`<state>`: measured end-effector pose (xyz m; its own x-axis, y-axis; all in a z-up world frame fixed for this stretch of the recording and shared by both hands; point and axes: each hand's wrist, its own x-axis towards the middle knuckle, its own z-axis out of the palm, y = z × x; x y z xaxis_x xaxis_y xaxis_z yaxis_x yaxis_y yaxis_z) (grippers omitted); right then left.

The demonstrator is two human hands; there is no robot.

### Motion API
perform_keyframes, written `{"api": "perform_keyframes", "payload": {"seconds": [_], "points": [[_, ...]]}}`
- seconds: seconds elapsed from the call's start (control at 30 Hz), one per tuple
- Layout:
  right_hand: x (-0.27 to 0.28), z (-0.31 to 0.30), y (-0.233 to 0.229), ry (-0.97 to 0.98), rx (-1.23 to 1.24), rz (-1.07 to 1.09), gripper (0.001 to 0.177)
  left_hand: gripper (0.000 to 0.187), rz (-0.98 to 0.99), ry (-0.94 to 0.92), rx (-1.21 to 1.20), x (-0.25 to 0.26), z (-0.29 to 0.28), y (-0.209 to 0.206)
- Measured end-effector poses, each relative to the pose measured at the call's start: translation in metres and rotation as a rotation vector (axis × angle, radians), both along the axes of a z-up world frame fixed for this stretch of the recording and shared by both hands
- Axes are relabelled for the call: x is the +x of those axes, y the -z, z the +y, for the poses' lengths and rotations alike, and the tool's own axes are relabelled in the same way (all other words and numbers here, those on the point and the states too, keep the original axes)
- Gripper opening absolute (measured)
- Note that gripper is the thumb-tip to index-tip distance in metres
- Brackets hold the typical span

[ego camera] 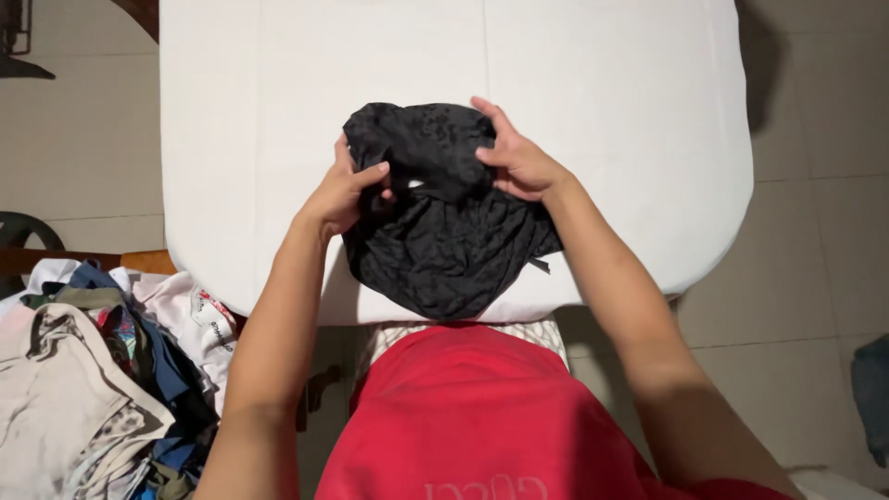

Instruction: The person takes a black patterned garment from a basket and spreads it out on a table, smoothing the fabric with their hands before folding the item into a neat rectangle.

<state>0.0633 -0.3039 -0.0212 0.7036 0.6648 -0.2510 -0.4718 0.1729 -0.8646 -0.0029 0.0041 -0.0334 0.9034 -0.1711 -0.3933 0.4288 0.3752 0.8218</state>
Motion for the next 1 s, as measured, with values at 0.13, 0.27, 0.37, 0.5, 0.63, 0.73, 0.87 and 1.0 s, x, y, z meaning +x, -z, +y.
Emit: {"api": "perform_keyframes", "payload": {"seconds": [0.13, 0.27, 0.37, 0.5, 0.63, 0.73, 0.87, 1.0], "points": [[0.004, -0.006, 0.002, -0.044, 0.231, 0.070, 0.085, 0.083, -0.055, 0.122, 0.040, 0.002, 0.026, 0.011], [0.009, -0.011, -0.029, 0.124, 0.663, 0.080, 0.081, 0.086, -0.073, -0.023, -0.606, -0.002, 0.041, -0.017], [0.007, 0.003, -0.039, 0.202, 0.708, 0.272, 0.079, 0.086, -0.058, -0.016, -0.481, 0.002, 0.030, -0.030], [0.004, -0.002, -0.007, 0.011, 0.120, 0.085, 0.076, 0.095, 0.019, 0.122, -0.031, 0.000, 0.028, -0.021], [0.015, -0.021, 0.016, -0.040, -0.006, 0.118, 0.045, 0.087, -0.086, 0.197, -0.293, 0.001, 0.040, -0.011], [0.025, -0.037, 0.019, 0.040, -0.101, 0.070, 0.036, 0.083, -0.098, 0.229, -0.279, 0.006, 0.048, -0.018], [0.058, -0.064, 0.035, 0.192, -0.018, -0.025, 0.022, 0.084, -0.157, 0.215, -0.133, 0.013, 0.054, -0.023], [0.075, -0.079, 0.030, 0.357, 0.180, -0.003, 0.020, 0.065, -0.123, 0.053, -0.196, 0.025, 0.066, -0.009]]}}
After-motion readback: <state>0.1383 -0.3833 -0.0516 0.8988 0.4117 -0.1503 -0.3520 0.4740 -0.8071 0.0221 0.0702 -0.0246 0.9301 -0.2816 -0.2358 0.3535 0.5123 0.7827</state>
